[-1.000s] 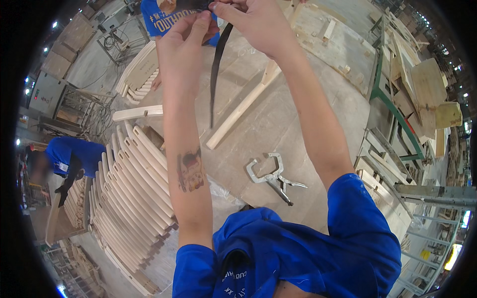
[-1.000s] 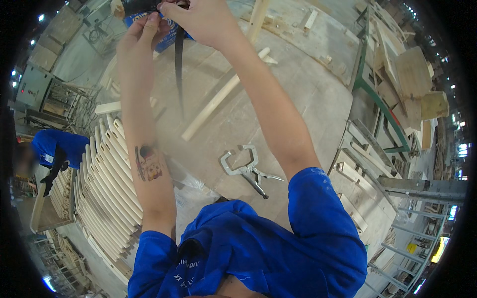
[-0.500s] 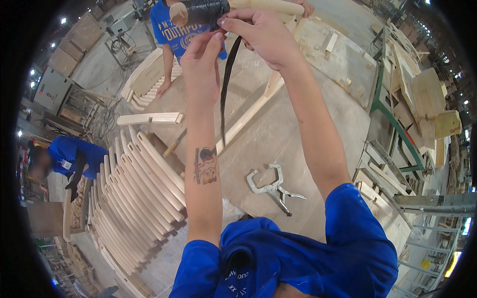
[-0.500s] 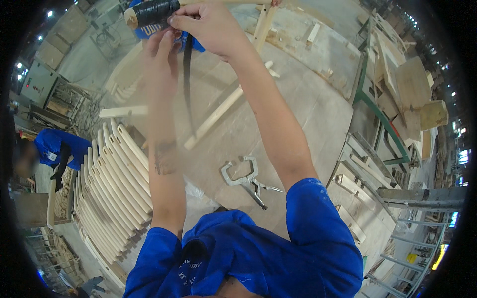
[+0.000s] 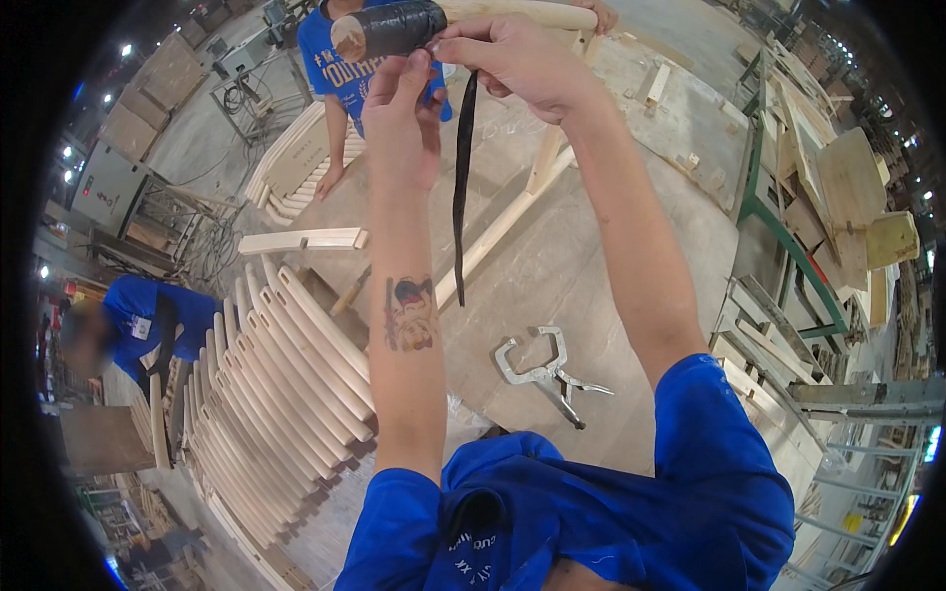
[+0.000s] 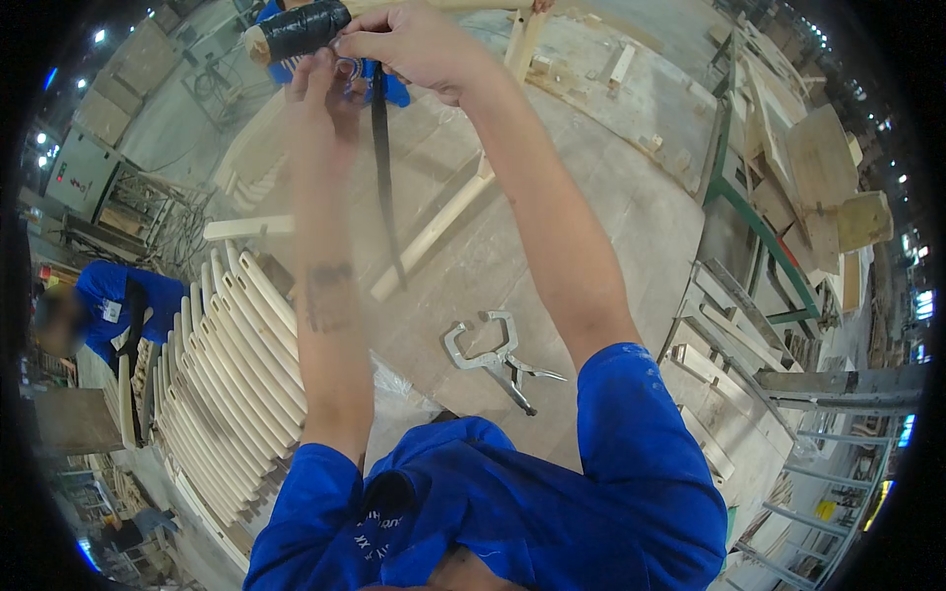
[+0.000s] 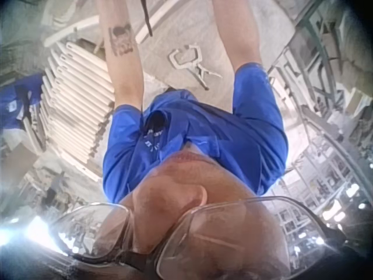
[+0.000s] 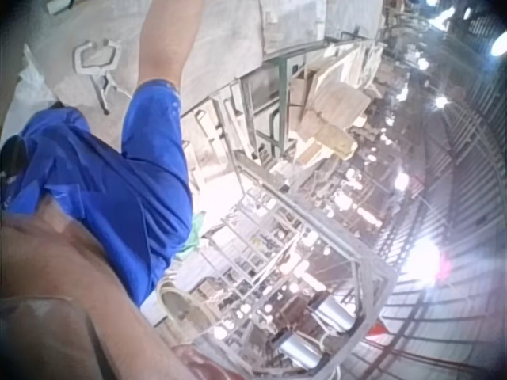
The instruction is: The person wraps a black strap around a wooden handle held by a coworker, then secures the strap using a metal clamp. The person adjusts the strap and clamp to ensure the handle is tightly bound.
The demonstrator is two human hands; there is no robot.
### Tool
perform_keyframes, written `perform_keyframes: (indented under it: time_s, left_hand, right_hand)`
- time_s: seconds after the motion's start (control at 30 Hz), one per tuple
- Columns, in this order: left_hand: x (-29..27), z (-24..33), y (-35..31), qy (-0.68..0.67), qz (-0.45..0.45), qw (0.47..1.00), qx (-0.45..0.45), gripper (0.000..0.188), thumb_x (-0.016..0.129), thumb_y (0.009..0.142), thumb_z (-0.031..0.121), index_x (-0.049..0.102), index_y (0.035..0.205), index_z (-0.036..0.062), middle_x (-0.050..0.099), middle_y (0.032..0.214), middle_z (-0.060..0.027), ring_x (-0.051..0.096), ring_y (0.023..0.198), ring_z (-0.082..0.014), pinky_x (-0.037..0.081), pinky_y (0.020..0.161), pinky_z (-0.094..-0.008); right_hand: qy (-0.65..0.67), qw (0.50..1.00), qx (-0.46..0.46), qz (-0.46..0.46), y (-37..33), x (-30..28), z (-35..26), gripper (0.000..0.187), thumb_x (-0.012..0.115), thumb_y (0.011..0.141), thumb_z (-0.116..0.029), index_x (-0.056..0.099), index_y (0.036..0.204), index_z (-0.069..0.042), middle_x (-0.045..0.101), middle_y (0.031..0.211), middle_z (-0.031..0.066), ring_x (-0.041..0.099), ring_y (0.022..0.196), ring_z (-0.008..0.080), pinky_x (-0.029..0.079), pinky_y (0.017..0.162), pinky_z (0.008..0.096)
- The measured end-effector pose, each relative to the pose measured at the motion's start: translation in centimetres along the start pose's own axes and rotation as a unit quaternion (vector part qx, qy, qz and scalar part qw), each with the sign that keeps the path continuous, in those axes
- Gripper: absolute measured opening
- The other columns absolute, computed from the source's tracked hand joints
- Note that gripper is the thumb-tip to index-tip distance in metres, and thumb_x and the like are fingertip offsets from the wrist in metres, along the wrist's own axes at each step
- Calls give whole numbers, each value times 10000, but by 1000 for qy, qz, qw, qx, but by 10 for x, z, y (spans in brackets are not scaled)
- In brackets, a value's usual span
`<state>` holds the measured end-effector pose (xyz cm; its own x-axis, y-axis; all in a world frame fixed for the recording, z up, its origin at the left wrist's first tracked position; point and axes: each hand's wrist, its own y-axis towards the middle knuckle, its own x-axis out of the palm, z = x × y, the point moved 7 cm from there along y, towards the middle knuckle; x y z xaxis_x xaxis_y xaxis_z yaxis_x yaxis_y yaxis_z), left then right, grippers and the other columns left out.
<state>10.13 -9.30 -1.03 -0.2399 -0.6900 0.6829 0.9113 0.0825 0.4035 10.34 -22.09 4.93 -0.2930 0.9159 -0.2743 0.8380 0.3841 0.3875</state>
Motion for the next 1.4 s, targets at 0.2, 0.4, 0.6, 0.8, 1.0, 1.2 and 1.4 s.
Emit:
perform_keyframes:
  time_s: [0.2,0.4,0.6,0.8,1.0,1.2,1.4]
  left_hand:
    - [17,-1,-13,-41,85,995,-14,144,745,948,161,644,1048,135,648,1005,38,584,936,-90,405,839,-309]
    - [25,5,-22,-9,166,986,30,130,687,962,128,606,1033,56,628,996,-11,601,905,-113,492,830,-312]
    - [31,0,-7,-136,129,982,4,89,574,986,76,582,995,-12,621,992,-68,626,887,-155,552,772,-282]
    - [21,-3,-2,-149,187,971,-26,136,562,992,75,602,1067,-31,623,1005,-74,632,940,-170,556,799,-291]
    - [-3,5,-5,-126,118,983,-63,202,561,1039,155,566,1166,-2,604,1145,-83,588,1082,-201,513,976,-374]
    - [-20,1,-1,-139,16,988,-61,167,613,1028,172,673,1125,49,705,983,-25,664,860,-125,559,820,-300]
    - [6,-11,-20,-122,42,987,-93,182,609,1033,168,614,1157,35,635,1112,-42,599,1064,-171,486,962,-353]
  right_hand:
    - [-242,965,-85,48,-18,3,-37,245,605,971,-211,717,1027,0,716,846,166,693,798,279,520,744,389]
    - [-335,915,-164,156,-53,12,-44,228,620,963,-217,702,1114,-67,727,931,157,698,865,358,547,751,440]
    - [-388,848,-314,178,-52,15,-58,183,656,936,-192,695,1100,-120,708,971,88,700,856,293,555,701,385]
    - [-435,793,-410,122,-38,14,-54,176,674,883,-181,689,1047,-118,662,895,64,680,811,269,546,679,386]
    - [-499,751,-421,101,-34,19,-62,102,644,888,-201,635,947,-118,596,797,41,655,772,232,514,627,381]
    - [-527,733,-419,94,-32,27,-68,106,646,886,-207,623,923,-110,582,778,32,653,775,216,508,632,377]
    - [-501,732,-445,128,-37,14,-58,94,692,877,-178,655,909,-97,596,778,43,645,739,232,504,634,375]
